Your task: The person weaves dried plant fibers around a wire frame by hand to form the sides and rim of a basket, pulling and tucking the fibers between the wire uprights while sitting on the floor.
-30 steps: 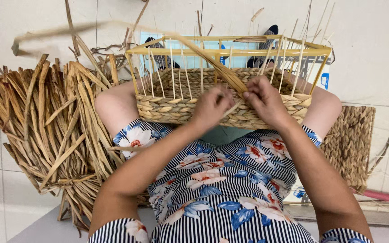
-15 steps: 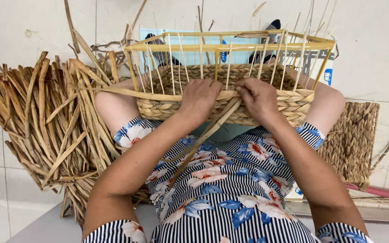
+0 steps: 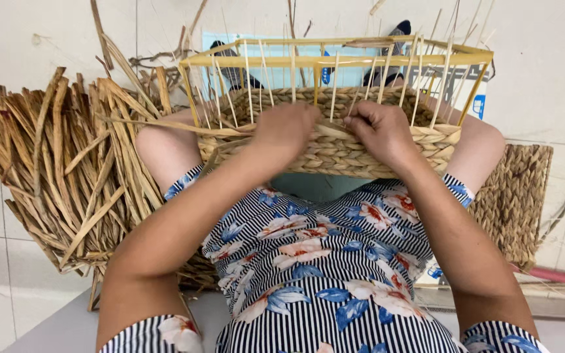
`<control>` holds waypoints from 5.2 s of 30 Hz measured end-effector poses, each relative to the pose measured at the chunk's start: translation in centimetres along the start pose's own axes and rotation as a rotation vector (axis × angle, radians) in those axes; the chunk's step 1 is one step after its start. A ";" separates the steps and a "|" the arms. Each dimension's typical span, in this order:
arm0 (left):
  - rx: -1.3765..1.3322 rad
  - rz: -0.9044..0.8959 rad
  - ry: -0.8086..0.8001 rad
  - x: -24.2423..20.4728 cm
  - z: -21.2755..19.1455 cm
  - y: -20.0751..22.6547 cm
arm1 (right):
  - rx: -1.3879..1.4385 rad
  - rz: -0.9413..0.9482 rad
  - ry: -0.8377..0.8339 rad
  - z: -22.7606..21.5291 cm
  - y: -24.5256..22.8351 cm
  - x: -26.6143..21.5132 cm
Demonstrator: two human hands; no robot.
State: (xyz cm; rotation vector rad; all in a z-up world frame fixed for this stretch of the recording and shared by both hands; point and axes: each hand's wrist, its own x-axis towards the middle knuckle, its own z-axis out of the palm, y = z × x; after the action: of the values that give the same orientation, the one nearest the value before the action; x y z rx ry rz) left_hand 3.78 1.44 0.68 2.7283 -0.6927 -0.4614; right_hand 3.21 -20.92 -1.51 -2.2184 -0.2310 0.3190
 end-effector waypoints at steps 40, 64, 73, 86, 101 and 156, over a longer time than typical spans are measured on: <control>-1.227 -0.179 0.196 -3.5 4.5 3.1 | -0.224 0.053 -0.097 1.5 -1.3 0.7; 0.263 0.088 0.236 -4.3 3.9 -0.3 | -0.043 -0.011 0.017 2.0 -1.2 1.1; -0.084 -0.228 -0.284 1.3 -0.6 -3.2 | -0.206 0.024 -0.009 0.8 -2.9 0.8; 0.022 0.275 0.580 -4.6 3.5 -2.7 | -0.308 -0.097 -0.076 3.4 -4.1 1.0; -0.138 -0.177 -0.675 -14.0 2.6 0.2 | -0.202 -0.168 0.096 5.0 -1.7 0.2; -0.697 -0.441 0.617 -10.4 3.2 -5.8 | -0.462 -0.857 -0.087 14.1 -9.8 -2.4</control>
State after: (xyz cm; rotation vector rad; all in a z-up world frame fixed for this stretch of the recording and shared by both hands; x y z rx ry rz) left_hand -3.70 10.88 -1.79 2.1333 0.2112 0.0723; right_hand -3.91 -5.15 -1.89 -2.3014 -1.3585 -0.1309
